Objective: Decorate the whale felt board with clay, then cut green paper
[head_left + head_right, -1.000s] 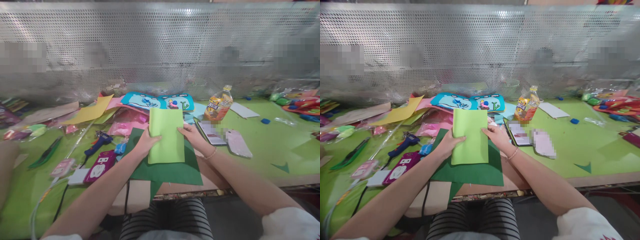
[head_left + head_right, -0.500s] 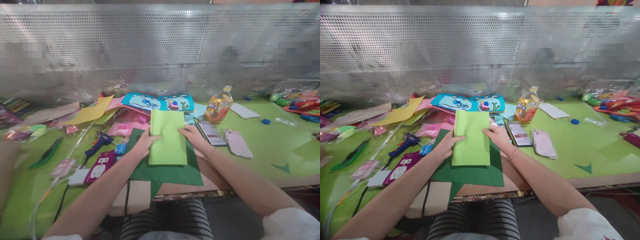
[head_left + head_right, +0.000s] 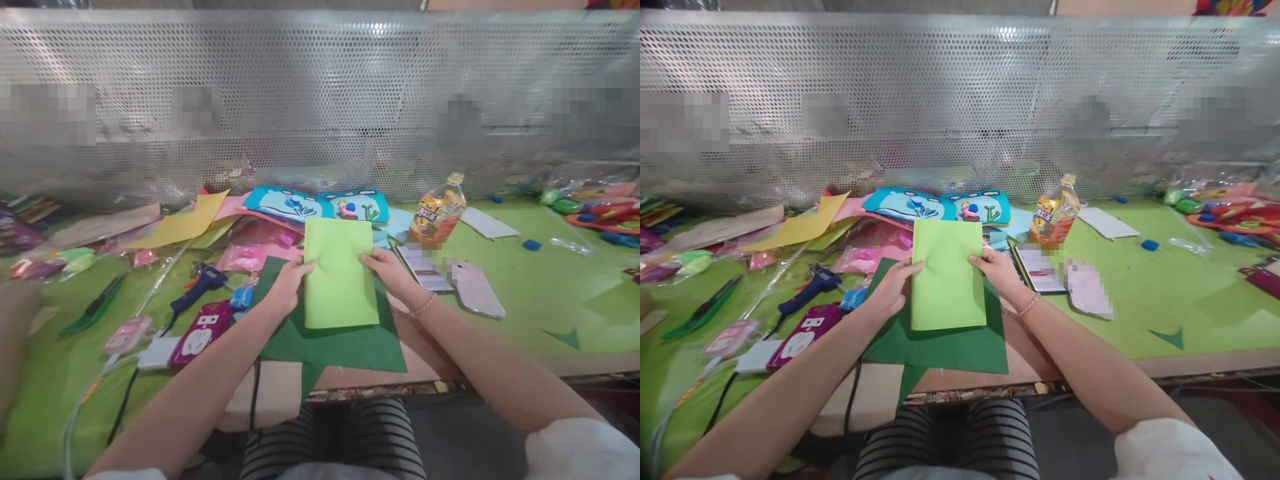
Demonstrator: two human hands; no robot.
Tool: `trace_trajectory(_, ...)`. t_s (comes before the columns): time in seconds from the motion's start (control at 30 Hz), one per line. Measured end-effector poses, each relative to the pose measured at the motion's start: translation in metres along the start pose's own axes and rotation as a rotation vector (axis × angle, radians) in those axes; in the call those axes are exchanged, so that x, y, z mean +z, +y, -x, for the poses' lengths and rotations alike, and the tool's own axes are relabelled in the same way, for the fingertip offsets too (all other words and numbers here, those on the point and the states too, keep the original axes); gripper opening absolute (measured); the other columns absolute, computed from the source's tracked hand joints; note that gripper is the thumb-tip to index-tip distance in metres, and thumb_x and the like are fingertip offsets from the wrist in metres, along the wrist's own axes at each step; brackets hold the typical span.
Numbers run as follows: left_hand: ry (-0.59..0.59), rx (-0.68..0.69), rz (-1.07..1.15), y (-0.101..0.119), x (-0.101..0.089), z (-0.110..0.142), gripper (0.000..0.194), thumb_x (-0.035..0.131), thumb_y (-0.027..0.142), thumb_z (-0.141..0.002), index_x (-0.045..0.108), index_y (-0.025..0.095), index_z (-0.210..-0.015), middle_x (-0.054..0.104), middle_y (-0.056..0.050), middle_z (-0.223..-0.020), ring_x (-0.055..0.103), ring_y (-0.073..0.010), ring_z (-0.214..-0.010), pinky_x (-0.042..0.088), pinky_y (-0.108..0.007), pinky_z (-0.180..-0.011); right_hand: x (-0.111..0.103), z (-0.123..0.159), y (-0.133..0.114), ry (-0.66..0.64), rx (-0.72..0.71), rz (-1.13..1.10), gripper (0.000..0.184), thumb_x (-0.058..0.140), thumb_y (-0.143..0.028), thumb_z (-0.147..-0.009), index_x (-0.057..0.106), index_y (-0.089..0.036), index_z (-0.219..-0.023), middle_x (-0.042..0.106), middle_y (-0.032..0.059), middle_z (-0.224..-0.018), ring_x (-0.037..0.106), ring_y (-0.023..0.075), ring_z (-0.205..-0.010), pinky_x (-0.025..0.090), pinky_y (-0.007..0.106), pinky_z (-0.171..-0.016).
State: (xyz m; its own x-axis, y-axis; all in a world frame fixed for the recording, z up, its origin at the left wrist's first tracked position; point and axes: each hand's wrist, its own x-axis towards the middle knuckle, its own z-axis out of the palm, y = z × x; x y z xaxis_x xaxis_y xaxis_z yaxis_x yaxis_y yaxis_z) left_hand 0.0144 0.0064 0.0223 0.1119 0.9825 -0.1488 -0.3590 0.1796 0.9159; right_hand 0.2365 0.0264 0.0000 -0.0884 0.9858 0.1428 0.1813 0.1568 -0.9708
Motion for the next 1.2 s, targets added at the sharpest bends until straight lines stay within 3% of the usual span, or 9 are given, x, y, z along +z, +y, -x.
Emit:
trace_trajectory(0.27,-0.028,0.028,-0.071,-0.0008,-0.0046,-0.0012,0.034,0.078,0.029,-0.061,0.068,0.013,-0.089,0.073,-0.007,-0.085,0.067,-0.0199,-0.071,0.054,-0.030,-0.067,0.0023,0.0016,-0.0023,0.026,-0.009,-0.069,0.037,0.069,-0.052,-0.068,0.069,-0.019,-0.085,0.072,0.0048,-0.083,0.064,0.0227,-0.080,0.051,0.036,-0.073)
trace_trajectory(0.6,0.002,0.043,-0.139,0.0037,-0.0051,-0.0010,0.038,0.075,0.048,-0.064,0.068,0.014,-0.079,0.071,-0.007,-0.072,0.066,-0.0194,-0.061,0.051,-0.028,-0.055,-0.0006,0.0010,-0.0057,0.018,0.026,-0.120,0.031,0.071,-0.049,-0.066,0.068,-0.020,-0.078,0.071,0.0043,-0.076,0.064,0.0236,-0.074,0.051,0.037,-0.069)
trace_trajectory(1.03,-0.008,0.082,-0.099,0.0019,-0.0074,-0.0033,0.036,0.078,0.038,-0.062,0.070,0.013,-0.087,0.072,-0.007,-0.077,0.068,-0.0214,-0.070,0.053,-0.029,-0.062,-0.0024,0.0006,-0.0037,-0.007,0.066,-0.023,0.030,0.072,-0.049,-0.065,0.067,-0.020,-0.071,0.066,0.0015,-0.061,0.061,0.0212,-0.063,0.050,0.033,-0.058)
trace_trajectory(1.2,0.029,0.129,-0.032,0.0022,-0.0065,-0.0046,0.046,0.080,0.045,-0.059,0.069,0.011,-0.088,0.072,-0.009,-0.076,0.069,-0.0257,-0.078,0.054,-0.035,-0.072,-0.0012,0.0025,-0.0043,-0.097,0.103,-0.019,0.028,0.075,-0.046,-0.061,0.068,-0.020,-0.066,0.066,0.0002,-0.057,0.061,0.0187,-0.058,0.049,0.031,-0.055)
